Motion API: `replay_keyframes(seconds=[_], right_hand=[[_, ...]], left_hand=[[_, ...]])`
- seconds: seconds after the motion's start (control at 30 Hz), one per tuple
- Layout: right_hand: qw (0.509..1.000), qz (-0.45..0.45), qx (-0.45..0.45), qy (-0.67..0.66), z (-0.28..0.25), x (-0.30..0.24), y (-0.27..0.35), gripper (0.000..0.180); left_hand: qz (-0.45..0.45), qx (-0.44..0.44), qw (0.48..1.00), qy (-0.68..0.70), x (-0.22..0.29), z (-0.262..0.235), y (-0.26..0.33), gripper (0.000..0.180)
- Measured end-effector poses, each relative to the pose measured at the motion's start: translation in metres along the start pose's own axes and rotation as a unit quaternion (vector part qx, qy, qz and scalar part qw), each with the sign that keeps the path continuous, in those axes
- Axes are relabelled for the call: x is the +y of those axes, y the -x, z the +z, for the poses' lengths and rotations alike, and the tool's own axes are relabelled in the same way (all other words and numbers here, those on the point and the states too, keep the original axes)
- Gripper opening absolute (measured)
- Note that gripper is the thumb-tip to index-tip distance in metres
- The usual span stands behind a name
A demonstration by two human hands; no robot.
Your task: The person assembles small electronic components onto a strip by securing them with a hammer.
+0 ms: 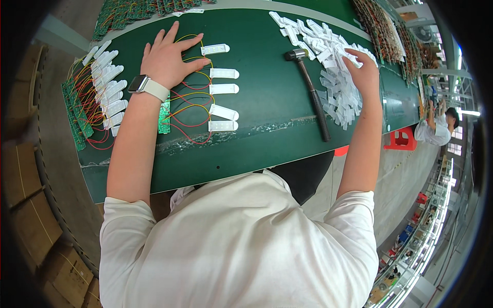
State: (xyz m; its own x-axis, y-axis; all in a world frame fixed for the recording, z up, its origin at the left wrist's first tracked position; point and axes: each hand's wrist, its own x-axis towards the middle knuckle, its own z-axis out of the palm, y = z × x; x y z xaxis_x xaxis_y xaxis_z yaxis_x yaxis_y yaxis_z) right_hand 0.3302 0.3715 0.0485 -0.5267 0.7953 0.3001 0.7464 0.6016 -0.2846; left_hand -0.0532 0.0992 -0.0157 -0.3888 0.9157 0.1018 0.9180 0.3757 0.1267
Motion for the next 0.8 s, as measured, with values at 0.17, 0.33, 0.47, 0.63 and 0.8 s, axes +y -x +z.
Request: replay_keyframes(seconds=[0.17, 0.33, 0.47, 0.63, 0.8], right_hand=[[0.995, 0.027, -0.069, 0.073, -0.010, 0.008, 0.028, 0.037], [0.994, 0.063, -0.087, 0.031, -0.017, 0.003, 0.056, 0.039], [0.994, 0.049, -0.101, 0.010, -0.014, 0.009, 0.071, 0.039], [0.999, -0.012, -0.025, 0.022, 0.002, 0.010, 0.078, 0.037], [0.996, -0.070, -0.025, 0.042, 0.015, -0.002, 0.066, 0.031]], left_hand=[[0.012, 0.010, 1.000, 0.003, -0.003, 0.002, -0.002, 0.071], [0.003, 0.003, 1.000, 0.006, -0.004, 0.005, -0.003, 0.071], [0.005, 0.005, 1.000, 0.009, -0.005, 0.006, -0.003, 0.070], [0.007, 0.004, 1.000, 0.009, -0.006, 0.006, -0.005, 0.069], [0.004, 0.003, 1.000, 0.009, -0.005, 0.007, -0.006, 0.069]])
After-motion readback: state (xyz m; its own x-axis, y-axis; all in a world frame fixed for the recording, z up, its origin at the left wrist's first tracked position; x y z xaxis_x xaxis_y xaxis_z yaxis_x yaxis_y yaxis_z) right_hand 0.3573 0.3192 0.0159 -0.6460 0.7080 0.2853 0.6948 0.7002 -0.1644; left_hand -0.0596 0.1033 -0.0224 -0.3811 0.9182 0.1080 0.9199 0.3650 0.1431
